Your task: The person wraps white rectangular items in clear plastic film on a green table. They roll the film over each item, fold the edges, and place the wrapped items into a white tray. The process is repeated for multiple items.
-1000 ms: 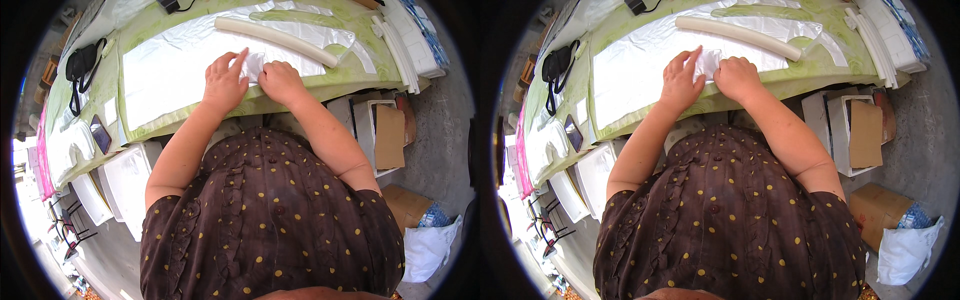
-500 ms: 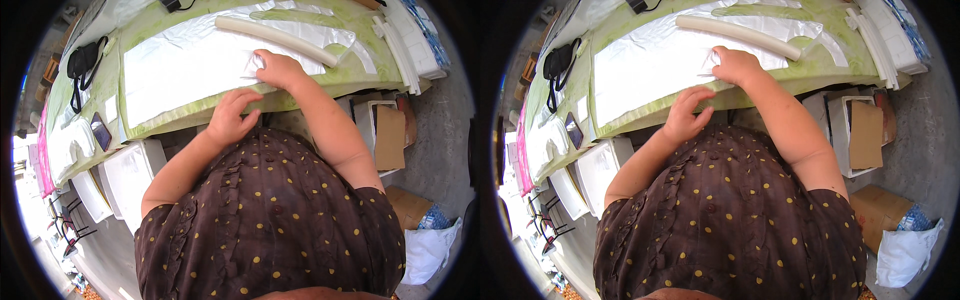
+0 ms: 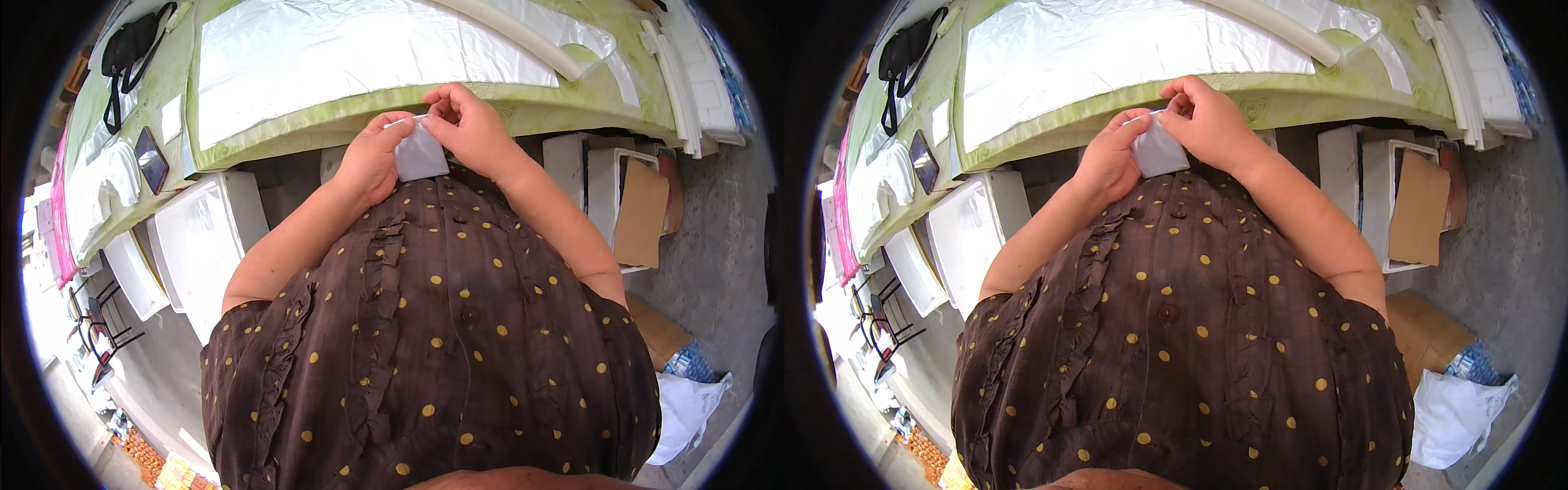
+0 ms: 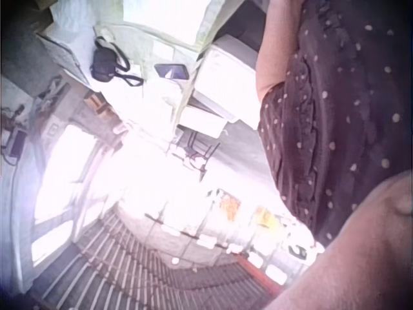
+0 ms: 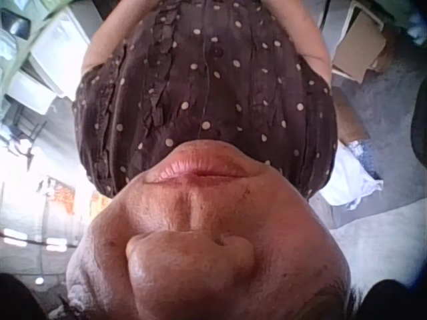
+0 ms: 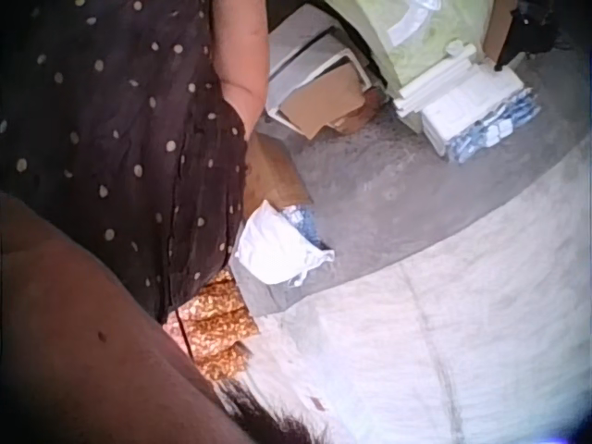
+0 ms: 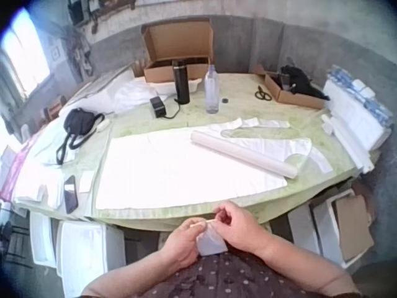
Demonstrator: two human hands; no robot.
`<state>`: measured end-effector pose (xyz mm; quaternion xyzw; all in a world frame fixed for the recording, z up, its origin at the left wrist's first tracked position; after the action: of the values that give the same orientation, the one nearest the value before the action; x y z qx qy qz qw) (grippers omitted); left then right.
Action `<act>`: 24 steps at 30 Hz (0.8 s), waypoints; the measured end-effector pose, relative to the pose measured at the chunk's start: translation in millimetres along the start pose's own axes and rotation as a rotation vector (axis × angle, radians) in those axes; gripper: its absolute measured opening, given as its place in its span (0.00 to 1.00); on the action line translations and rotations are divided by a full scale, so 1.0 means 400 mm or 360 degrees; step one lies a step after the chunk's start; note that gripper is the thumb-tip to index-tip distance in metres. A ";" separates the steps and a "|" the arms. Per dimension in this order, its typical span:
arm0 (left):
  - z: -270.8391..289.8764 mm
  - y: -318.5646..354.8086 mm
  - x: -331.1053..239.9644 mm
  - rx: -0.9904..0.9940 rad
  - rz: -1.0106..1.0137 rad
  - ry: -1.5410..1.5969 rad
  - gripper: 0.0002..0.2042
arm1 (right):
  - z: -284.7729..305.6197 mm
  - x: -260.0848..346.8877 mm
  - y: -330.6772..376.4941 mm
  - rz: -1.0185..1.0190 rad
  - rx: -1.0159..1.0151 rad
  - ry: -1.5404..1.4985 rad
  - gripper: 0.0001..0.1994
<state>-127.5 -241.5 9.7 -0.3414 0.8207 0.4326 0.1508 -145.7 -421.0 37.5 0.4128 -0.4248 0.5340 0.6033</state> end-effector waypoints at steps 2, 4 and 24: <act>-0.005 0.011 -0.016 -0.0063 -0.0196 0.0041 0.09 | -0.005 0.005 -0.010 -0.0022 -0.0055 -0.0128 0.12; -0.023 0.044 -0.049 -0.0171 -0.0403 0.0117 0.08 | -0.011 0.013 -0.023 0.0000 -0.0128 -0.0251 0.10; 0.579 0.128 -0.720 -0.1437 -0.1248 -0.0997 0.14 | -0.038 -0.017 -0.045 0.0166 -0.0086 -0.0147 0.06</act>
<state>33.8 90.5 62.8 -0.5020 0.2923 0.7250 0.3702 -127.3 -410.1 25.9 0.3980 -0.4874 0.5334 0.5653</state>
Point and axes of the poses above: each hand's wrist, its own y-axis away from the middle knuckle, its own z-axis out of the back of the hand, x = y × z, the point moved 1 cm from there along -y, towards the middle knuckle, and after that the axes turned 8 degrees about -x, right-handed, at the moved point
